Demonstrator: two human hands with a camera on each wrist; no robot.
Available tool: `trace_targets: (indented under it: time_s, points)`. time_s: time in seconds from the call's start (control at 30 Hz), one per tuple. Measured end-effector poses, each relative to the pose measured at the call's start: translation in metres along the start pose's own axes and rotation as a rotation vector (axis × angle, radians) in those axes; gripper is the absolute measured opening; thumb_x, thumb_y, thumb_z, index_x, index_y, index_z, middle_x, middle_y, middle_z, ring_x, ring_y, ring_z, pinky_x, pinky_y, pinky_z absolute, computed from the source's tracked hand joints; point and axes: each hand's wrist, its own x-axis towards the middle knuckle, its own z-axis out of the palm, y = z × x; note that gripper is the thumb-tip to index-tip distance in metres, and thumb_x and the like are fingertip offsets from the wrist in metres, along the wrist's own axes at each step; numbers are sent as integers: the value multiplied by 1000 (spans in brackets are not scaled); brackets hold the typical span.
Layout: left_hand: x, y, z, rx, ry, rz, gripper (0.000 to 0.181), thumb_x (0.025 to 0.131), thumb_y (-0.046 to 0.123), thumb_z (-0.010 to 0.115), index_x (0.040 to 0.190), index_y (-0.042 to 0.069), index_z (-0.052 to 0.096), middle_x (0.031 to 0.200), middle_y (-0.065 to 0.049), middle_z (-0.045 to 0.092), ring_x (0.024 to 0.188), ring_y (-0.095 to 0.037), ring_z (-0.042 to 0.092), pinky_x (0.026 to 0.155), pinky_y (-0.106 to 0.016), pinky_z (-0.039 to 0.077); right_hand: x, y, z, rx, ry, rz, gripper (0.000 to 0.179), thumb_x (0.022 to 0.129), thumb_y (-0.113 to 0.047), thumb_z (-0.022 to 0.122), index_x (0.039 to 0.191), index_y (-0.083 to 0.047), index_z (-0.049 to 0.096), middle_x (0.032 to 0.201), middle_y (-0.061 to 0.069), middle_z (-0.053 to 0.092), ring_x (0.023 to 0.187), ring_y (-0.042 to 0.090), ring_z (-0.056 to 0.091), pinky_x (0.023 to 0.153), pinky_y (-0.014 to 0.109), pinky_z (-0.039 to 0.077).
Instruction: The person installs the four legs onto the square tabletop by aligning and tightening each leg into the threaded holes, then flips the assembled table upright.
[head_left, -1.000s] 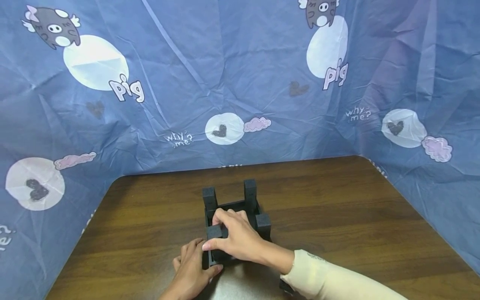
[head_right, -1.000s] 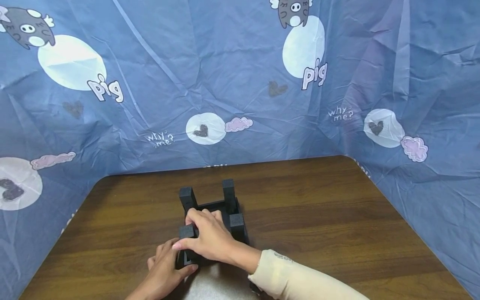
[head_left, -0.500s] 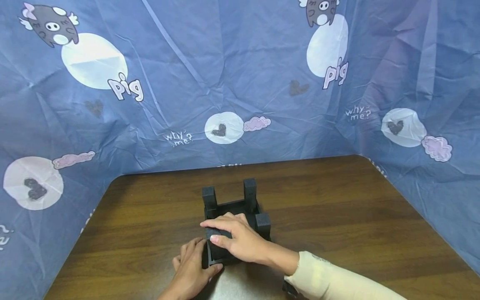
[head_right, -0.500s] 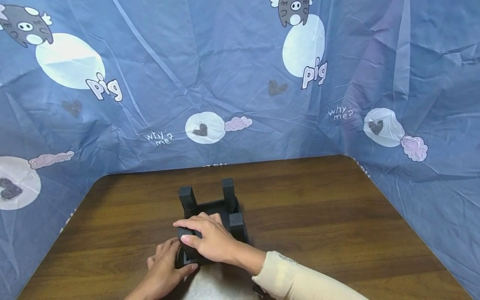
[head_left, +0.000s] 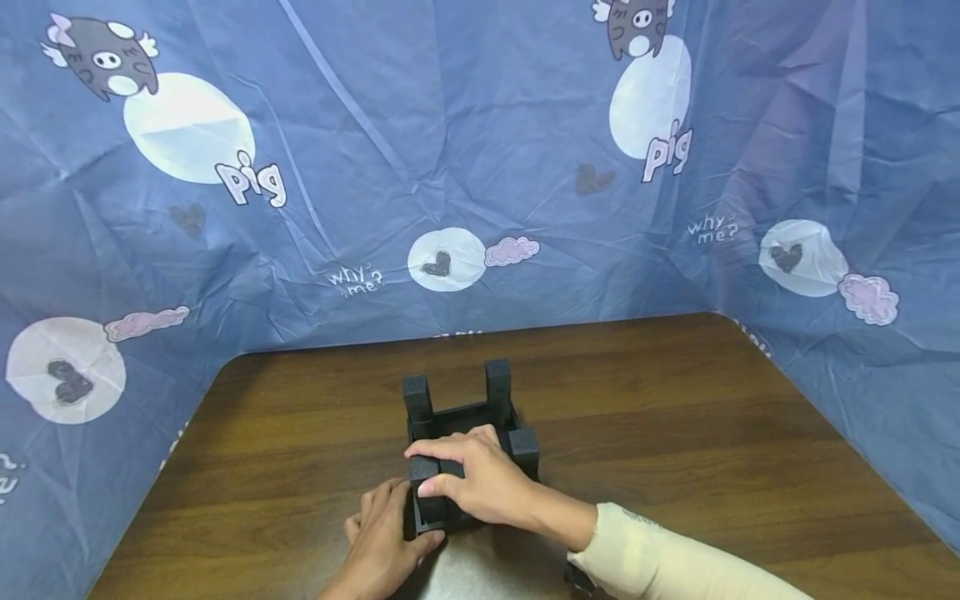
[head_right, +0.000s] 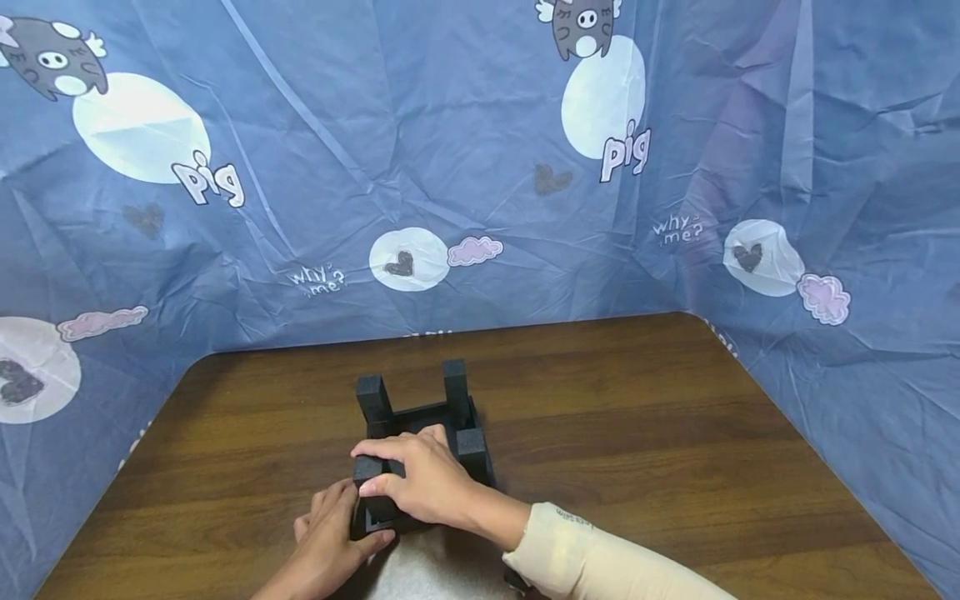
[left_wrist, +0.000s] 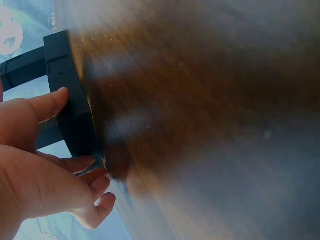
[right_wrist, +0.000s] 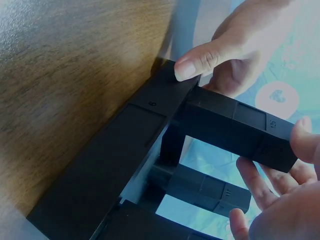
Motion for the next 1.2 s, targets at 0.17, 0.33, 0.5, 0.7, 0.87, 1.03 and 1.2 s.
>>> trace_targets:
  time_s: [0.17, 0.33, 0.5, 0.7, 0.87, 1.03, 1.2]
  points:
    - [0, 0, 0, -6, -6, 1, 75, 75, 33, 81, 132, -1, 48, 136, -20, 45, 120, -38, 35, 83, -57, 24, 0, 0, 0, -16, 4, -1, 44, 82, -28, 73, 125, -28, 64, 116, -12, 67, 93, 0, 57, 92, 35, 29]
    - [-1, 0, 0, -12, -12, 5, 75, 75, 33, 81, 133, -1, 47, 136, -20, 44, 121, -38, 35, 84, -57, 23, 0, 1, 2, -34, 5, 3, 43, 83, -28, 72, 125, -28, 64, 118, -11, 66, 99, 2, 57, 92, 35, 30]
    - [-1, 0, 0, -7, -5, 13, 75, 75, 33, 81, 132, -1, 48, 136, -20, 44, 121, -38, 35, 84, -57, 24, -1, 1, 2, -22, 6, 0, 42, 84, -28, 71, 125, -29, 63, 118, -11, 66, 101, 2, 58, 92, 35, 30]
    - [-1, 0, 1, -2, 12, 25, 74, 74, 33, 82, 132, -1, 49, 135, -19, 45, 121, -37, 36, 83, -56, 24, -1, 1, 2, 10, -11, -2, 40, 87, -31, 68, 126, -29, 62, 119, -13, 65, 102, 3, 56, 92, 37, 30]
    - [0, 0, 1, -4, 10, 14, 75, 74, 32, 82, 132, -2, 49, 135, -20, 45, 120, -37, 36, 83, -57, 24, -2, 2, 3, 24, -17, 6, 40, 89, -33, 66, 128, -30, 61, 120, -15, 64, 104, 3, 53, 92, 36, 30]
    - [1, 0, 0, -5, 7, 4, 76, 73, 31, 83, 132, -3, 49, 135, -20, 45, 120, -37, 36, 84, -57, 23, -3, 1, 3, 36, -20, 13, 40, 89, -32, 66, 129, -30, 60, 119, -16, 63, 107, 3, 51, 93, 36, 29]
    - [0, 0, 1, -3, 16, 18, 75, 73, 32, 83, 131, -3, 49, 134, -19, 46, 120, -37, 36, 84, -57, 23, -2, 1, 1, 54, -34, 25, 41, 89, -30, 67, 129, -30, 60, 118, -17, 63, 107, 3, 49, 93, 36, 29]
